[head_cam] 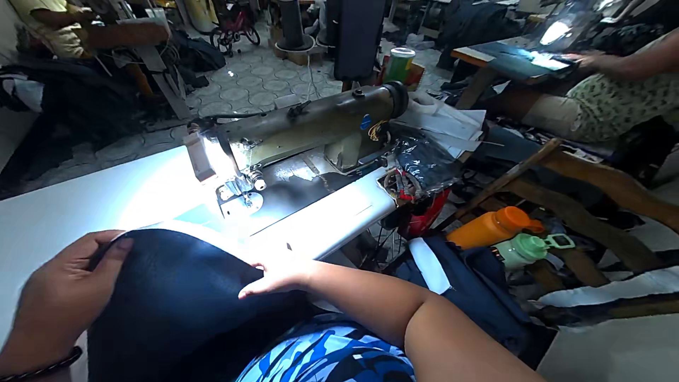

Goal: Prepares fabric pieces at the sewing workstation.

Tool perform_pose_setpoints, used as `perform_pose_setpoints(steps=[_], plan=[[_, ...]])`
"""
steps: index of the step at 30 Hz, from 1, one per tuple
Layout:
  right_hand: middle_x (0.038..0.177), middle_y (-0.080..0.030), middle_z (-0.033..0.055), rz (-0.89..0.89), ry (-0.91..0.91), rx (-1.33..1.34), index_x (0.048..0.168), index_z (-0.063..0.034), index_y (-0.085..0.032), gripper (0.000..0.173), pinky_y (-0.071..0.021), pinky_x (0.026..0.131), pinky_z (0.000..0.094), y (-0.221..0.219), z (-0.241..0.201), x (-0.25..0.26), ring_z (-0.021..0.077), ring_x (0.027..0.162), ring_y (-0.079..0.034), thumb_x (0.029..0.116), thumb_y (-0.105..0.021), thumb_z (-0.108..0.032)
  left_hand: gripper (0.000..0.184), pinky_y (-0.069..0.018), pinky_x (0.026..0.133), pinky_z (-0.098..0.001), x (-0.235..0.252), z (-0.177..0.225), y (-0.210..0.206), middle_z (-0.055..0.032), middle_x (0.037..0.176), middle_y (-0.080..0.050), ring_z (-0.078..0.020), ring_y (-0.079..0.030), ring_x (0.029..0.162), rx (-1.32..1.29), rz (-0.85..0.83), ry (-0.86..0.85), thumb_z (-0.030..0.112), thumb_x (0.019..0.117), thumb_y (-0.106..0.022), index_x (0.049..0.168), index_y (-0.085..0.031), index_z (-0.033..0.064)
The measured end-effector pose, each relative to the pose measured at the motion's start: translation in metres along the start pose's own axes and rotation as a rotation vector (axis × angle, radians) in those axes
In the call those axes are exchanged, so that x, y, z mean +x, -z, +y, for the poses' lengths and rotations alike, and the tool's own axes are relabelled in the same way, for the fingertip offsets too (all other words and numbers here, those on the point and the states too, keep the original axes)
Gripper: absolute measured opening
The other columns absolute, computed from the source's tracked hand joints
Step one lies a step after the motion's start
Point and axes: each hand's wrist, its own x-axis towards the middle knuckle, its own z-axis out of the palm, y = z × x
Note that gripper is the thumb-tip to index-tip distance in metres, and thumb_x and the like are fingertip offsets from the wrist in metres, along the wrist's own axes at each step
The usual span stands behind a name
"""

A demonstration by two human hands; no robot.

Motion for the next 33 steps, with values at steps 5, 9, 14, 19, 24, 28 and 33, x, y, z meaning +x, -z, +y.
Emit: perform_pose_setpoints(steps=[5, 9, 14, 19, 24, 28, 33], plan=[[0.111, -0.072, 0.0247, 0.035, 0.084, -0.022, 0.119, 0.0025, -0.072, 0.037, -0.0482, 0.095, 0.0629, -0.007, 0.013, -0.022, 0.0394, 0.111, -0.067, 0.1004, -0.065, -0.028, 0.036, -0.0482, 0.079, -0.0158, 0.005, -0.009, 0.016, -0.0156, 0.097, -0.064, 0.0036, -0.056, 0.084, -0.056, -0.053, 0.121, 0.019, 0.1032, -0.056, 0.113, -0.058, -0.0155], [0.095, -0.075, 0.0203, 0.375, 0.295, -0.084, 0.099, 0.0026, -0.077, 0.027, -0.0500, 0.092, 0.0605, -0.020, 0.044, -0.042, 0.0348, 0.097, -0.072, 0.0955, -0.069, -0.024, 0.036, -0.0470, 0.078, -0.0127, -0.001, -0.022, 0.028, -0.0070, 0.092, -0.060, 0.0073, -0.054, 0.081, -0.115, -0.103, 0.174, 0.018, 0.1029, -0.057, 0.110, -0.056, -0.0169], [0.090, -0.073, 0.0160, 0.507, 0.334, -0.175, 0.094, 0.0004, -0.075, 0.026, -0.0437, 0.097, 0.0617, -0.019, 0.062, -0.059, 0.0326, 0.095, -0.069, 0.0978, -0.064, -0.022, 0.016, -0.0495, 0.071, -0.0123, -0.004, -0.029, 0.034, 0.0142, 0.079, -0.056, 0.0105, -0.056, 0.072, -0.225, -0.283, 0.197, 0.019, 0.0991, -0.060, 0.098, -0.056, 0.0046], [0.095, -0.073, 0.0221, 0.425, 0.262, -0.067, 0.104, 0.0069, -0.073, 0.022, -0.0477, 0.099, 0.0557, -0.001, 0.047, -0.080, 0.0346, 0.098, -0.070, 0.0965, -0.060, -0.010, 0.006, -0.0484, 0.055, -0.0101, -0.001, -0.019, 0.050, 0.0228, 0.080, -0.064, 0.0104, -0.058, 0.063, -0.365, -0.422, 0.110, 0.017, 0.1031, -0.056, 0.099, -0.059, 0.0218], [0.093, -0.072, 0.0201, 0.481, 0.188, -0.032, 0.100, 0.0058, -0.074, 0.023, -0.0464, 0.098, 0.0544, 0.000, 0.054, -0.076, 0.0314, 0.096, -0.069, 0.0976, -0.062, -0.014, 0.018, -0.0514, 0.057, -0.0134, 0.005, -0.014, 0.020, 0.0088, 0.078, -0.063, 0.0072, -0.060, 0.062, -0.193, -0.360, 0.245, 0.015, 0.1041, -0.053, 0.112, -0.056, -0.0009], [0.097, -0.073, 0.0185, 0.465, 0.143, -0.066, 0.102, 0.0029, -0.074, 0.023, -0.0384, 0.106, 0.0626, -0.006, 0.052, -0.078, 0.0331, 0.103, -0.068, 0.0986, -0.061, -0.016, 0.018, -0.0485, 0.059, -0.0205, 0.005, -0.022, 0.000, 0.0012, 0.075, -0.055, -0.0002, -0.054, 0.062, -0.053, -0.362, 0.292, 0.015, 0.0995, -0.061, 0.106, -0.056, -0.0011], [0.109, -0.074, 0.0135, 0.514, 0.033, -0.005, 0.128, -0.0018, -0.069, 0.037, -0.0389, 0.110, 0.0537, -0.007, 0.057, -0.081, 0.0268, 0.107, -0.067, 0.0965, -0.066, -0.022, 0.018, -0.0456, 0.055, -0.0205, 0.010, -0.021, 0.000, 0.0023, 0.070, -0.053, -0.0007, -0.051, 0.057, 0.012, -0.353, 0.272, 0.020, 0.0993, -0.063, 0.098, -0.056, 0.0035]])
